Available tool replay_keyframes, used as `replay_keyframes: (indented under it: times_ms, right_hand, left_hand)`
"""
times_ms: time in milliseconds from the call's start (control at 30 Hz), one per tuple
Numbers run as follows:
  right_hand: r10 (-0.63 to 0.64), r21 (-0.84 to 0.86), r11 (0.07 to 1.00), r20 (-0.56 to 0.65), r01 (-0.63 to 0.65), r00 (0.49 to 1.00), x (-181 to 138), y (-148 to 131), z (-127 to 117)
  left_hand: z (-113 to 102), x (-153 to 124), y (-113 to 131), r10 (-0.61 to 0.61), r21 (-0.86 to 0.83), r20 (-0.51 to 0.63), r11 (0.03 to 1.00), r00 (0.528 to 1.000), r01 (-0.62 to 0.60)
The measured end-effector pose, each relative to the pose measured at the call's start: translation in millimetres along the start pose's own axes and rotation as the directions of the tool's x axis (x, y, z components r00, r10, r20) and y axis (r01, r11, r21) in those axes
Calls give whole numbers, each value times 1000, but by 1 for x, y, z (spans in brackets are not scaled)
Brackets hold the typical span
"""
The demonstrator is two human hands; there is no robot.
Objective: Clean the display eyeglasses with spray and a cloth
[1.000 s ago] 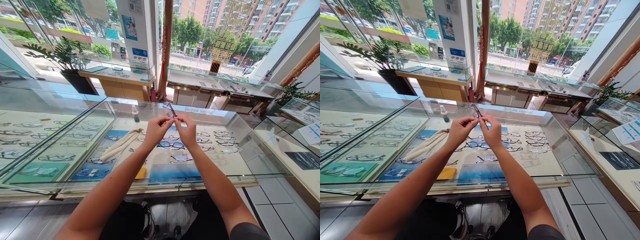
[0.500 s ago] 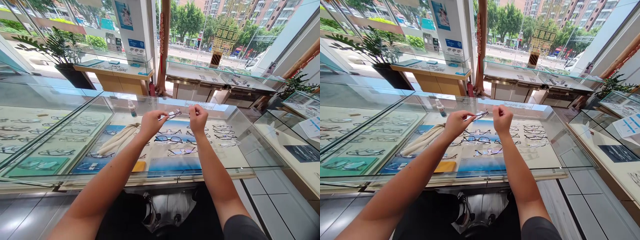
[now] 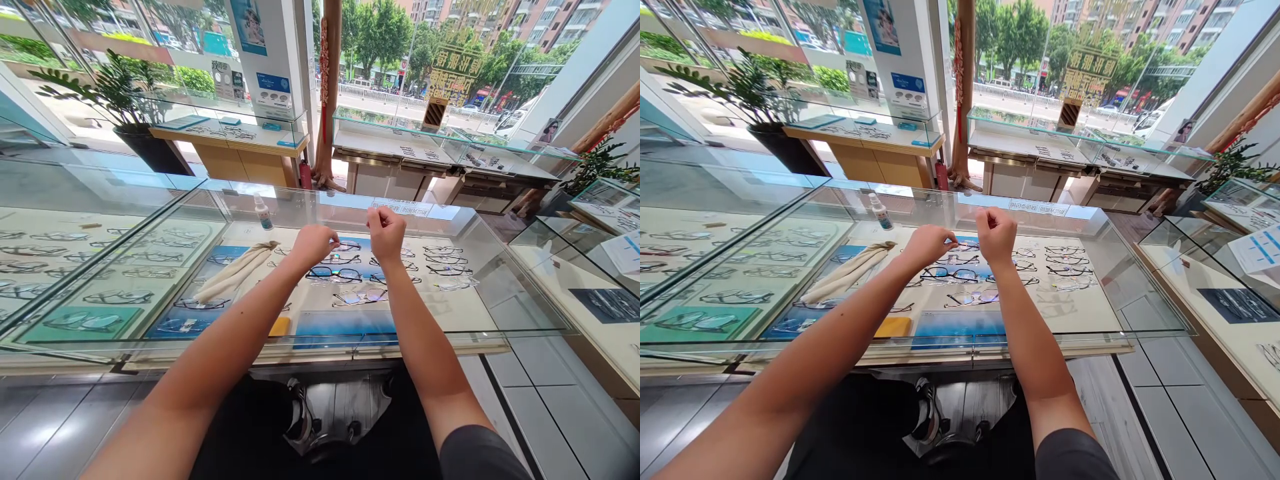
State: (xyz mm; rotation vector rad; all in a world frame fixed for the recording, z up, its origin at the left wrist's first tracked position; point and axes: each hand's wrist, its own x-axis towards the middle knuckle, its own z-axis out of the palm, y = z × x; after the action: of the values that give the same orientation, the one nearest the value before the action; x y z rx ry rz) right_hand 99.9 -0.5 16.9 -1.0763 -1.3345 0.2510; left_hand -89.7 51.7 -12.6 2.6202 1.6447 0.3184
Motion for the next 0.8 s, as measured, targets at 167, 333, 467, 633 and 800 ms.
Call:
replay_keyframes:
  times_ms: [167,333,467,633,800]
  right_hand:
    - [23,-15,1000,49,-22,999,0,-1,0]
    - [-7,-24,1000,70,9,998,-1,0,2]
    - [-31,-42,998,82,35,996,-2,0,2]
    - [-12,-4,1000,168,12,986,0,-14,-11]
    - [-38,88,996,116,28,992,-27,-48,-59]
  left_hand:
    - [5,2,-1,-13,-15,-2,1000,1000,13]
    - [6,2,-1,-22,-24,-5,999,1000,22]
    - [1,-1,3,-16,-24,-8,1000,1000,16]
    - [-39,-40,23,11,-173,-215,984,977,-49]
    - [-43,-158,58,117,-829,-69,546,991,-122]
